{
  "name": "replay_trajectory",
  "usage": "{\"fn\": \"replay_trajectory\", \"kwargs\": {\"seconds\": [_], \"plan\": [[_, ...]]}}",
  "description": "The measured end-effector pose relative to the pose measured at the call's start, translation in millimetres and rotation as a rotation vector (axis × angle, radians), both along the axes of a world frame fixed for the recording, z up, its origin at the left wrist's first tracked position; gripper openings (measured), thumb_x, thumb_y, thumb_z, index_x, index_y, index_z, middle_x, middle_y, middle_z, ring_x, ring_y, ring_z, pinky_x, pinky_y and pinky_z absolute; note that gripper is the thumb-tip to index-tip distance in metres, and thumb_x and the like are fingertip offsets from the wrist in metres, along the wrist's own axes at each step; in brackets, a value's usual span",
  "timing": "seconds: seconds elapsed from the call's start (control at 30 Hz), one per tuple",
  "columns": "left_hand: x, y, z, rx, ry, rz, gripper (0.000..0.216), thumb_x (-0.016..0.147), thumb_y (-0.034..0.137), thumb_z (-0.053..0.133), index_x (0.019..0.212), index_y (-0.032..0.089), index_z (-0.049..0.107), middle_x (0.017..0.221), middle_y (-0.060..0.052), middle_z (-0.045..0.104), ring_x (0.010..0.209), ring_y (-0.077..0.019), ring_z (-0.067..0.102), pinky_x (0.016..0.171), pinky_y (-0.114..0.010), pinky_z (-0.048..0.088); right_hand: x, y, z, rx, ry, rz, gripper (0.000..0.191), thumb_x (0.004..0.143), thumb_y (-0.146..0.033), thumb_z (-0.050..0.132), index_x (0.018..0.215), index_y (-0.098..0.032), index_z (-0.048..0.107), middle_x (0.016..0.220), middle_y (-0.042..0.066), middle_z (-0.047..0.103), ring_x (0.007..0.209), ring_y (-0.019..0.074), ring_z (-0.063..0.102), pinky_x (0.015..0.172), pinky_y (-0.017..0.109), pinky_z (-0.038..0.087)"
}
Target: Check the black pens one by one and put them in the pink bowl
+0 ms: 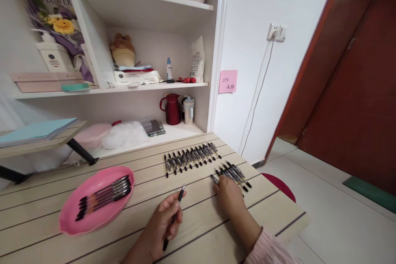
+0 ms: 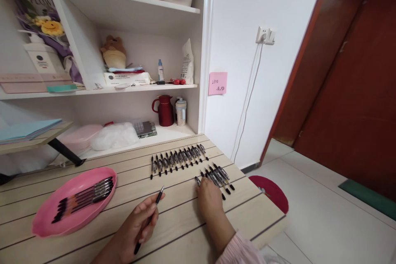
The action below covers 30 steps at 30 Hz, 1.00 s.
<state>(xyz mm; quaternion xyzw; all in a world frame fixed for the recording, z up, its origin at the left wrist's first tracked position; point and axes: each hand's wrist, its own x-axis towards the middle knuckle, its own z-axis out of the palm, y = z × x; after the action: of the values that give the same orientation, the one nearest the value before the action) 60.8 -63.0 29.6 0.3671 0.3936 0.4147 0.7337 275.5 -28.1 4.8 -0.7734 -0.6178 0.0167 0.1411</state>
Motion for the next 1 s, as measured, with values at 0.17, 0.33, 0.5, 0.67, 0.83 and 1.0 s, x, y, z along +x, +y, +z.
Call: {"fn": "replay_trajectory", "kwargs": {"seconds": [0.17, 0.33, 0.5, 0.67, 0.83, 1.0], "plan": [[-0.3, 0.6, 0.1, -0.012, 0.008, -0.015, 0.047, 0.066, 0.034, 0.065, 0.109, 0.02, 0.053, 0.052, 0.006, 0.051, 0.03, -0.0002, 0.024, 0.031, -0.013, 0.01, -2.5, -1.5, -0.6, 0.038, 0.01, -0.022, 0.021, 0.083, -0.027, 0.045, 0.085, -0.011, 0.058, 0.087, 0.016, 0.064, 0.078, 0.0234, 0.062, 0.065, 0.03, 0.039], [-0.4, 0.1, 0.6, 0.001, 0.011, -0.011, 0.046, 0.067, 0.035, 0.065, 0.109, 0.019, 0.053, 0.053, 0.006, 0.05, 0.03, -0.0003, 0.025, 0.031, -0.013, 0.01, 0.5, -0.9, -2.1, 0.031, 0.009, -0.029, 0.018, 0.082, -0.019, 0.044, 0.082, -0.011, 0.06, 0.086, 0.016, 0.065, 0.078, 0.023, 0.062, 0.065, 0.03, 0.039], [-0.5, 1.1, -1.1, -0.001, 0.012, -0.029, 0.048, 0.066, 0.035, 0.066, 0.11, 0.019, 0.052, 0.052, 0.006, 0.051, 0.03, -0.0003, 0.025, 0.03, -0.013, 0.01, 3.2, 0.8, -0.4, 0.012, 0.023, -0.059, 0.02, 0.082, -0.019, 0.043, 0.081, -0.01, 0.061, 0.087, 0.017, 0.065, 0.078, 0.0227, 0.063, 0.065, 0.03, 0.039], [-1.4, 1.9, -4.3, 0.007, 0.023, -0.038, 0.047, 0.069, 0.034, 0.063, 0.111, 0.019, 0.051, 0.053, 0.006, 0.05, 0.029, -0.0001, 0.024, 0.03, -0.013, 0.01, 3.0, 1.9, -0.5, -0.001, -0.003, -0.066, 0.02, 0.083, -0.02, 0.042, 0.085, -0.011, 0.06, 0.088, 0.016, 0.065, 0.079, 0.0233, 0.063, 0.065, 0.03, 0.04], [-4.4, 4.0, -8.2, 0.007, 0.02, -0.064, 0.048, 0.069, 0.034, 0.063, 0.112, 0.02, 0.049, 0.055, 0.006, 0.051, 0.03, -0.0005, 0.025, 0.03, -0.014, 0.012, 5.6, 0.9, -1.9, 0.02, -0.006, -0.062, 0.017, 0.08, -0.021, 0.046, 0.085, -0.011, 0.059, 0.089, 0.016, 0.064, 0.078, 0.0239, 0.062, 0.064, 0.03, 0.039], [-5.4, 6.0, -11.6, 0.021, 0.035, -0.093, 0.038, 0.073, 0.034, 0.059, 0.106, 0.019, 0.049, 0.056, 0.006, 0.051, 0.03, -0.0008, 0.027, 0.03, -0.014, 0.014, -6.4, -2.7, 9.3, 0.12, 0.179, -0.042, 0.017, 0.08, -0.025, 0.046, 0.075, -0.013, 0.058, 0.075, 0.012, 0.065, 0.071, 0.0215, 0.06, 0.059, 0.028, 0.037]]}}
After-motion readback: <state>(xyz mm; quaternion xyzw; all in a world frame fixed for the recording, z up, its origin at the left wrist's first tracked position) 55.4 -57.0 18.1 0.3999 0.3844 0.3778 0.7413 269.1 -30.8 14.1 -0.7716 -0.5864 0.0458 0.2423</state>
